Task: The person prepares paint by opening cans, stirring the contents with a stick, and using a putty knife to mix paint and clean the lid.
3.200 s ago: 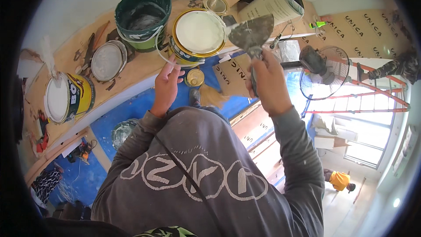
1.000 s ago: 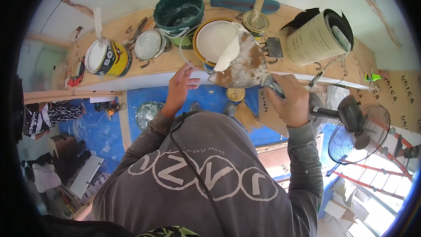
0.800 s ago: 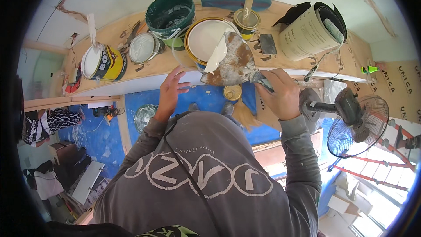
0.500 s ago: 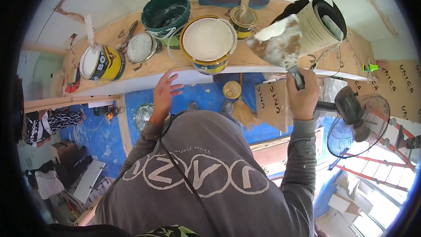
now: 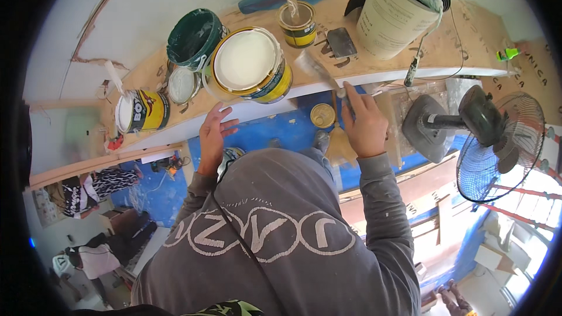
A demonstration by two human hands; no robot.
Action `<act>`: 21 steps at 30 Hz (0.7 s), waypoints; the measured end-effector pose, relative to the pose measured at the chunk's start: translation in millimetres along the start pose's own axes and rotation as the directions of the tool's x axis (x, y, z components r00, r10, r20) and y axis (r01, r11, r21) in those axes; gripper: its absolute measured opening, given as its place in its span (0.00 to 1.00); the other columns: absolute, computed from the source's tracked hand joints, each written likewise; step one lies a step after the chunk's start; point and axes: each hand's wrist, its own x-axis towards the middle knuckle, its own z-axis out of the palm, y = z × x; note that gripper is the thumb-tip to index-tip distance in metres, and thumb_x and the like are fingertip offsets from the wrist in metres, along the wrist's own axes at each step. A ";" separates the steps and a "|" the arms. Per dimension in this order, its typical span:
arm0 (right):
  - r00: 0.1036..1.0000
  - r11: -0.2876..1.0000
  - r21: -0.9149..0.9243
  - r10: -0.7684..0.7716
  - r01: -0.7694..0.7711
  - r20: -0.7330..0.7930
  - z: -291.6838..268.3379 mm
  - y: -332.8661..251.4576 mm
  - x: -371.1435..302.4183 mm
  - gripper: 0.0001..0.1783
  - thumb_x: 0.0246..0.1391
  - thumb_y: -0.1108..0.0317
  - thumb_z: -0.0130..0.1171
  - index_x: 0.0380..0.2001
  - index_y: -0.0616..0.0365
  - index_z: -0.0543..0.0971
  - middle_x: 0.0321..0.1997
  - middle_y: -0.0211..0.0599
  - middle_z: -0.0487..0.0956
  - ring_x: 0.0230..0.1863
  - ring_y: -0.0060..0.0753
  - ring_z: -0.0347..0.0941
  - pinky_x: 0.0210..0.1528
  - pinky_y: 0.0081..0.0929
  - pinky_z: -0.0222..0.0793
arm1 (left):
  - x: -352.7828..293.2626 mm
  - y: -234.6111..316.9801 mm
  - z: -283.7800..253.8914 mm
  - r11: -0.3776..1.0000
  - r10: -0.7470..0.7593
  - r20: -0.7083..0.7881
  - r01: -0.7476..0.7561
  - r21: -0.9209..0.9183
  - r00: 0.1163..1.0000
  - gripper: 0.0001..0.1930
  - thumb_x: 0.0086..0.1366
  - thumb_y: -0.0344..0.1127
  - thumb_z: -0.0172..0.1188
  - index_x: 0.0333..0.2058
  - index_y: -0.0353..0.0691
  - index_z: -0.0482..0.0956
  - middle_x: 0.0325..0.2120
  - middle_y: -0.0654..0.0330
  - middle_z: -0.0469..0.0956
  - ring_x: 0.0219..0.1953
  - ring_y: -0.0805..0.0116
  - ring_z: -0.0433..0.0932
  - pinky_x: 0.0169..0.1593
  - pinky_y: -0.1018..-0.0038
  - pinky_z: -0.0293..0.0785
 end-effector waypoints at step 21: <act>0.977 0.941 0.307 -0.185 0.144 0.108 57.2 31.1 77.2 0.25 0.57 0.68 0.64 0.60 0.46 0.79 0.39 0.39 0.79 0.36 0.48 0.79 0.37 0.40 0.75 | -14.0 19.7 47.2 0.994 0.011 -0.090 -0.001 0.106 0.996 0.28 0.80 0.47 0.45 0.70 0.36 0.63 0.58 0.47 0.77 0.47 0.58 0.84 0.45 0.69 0.82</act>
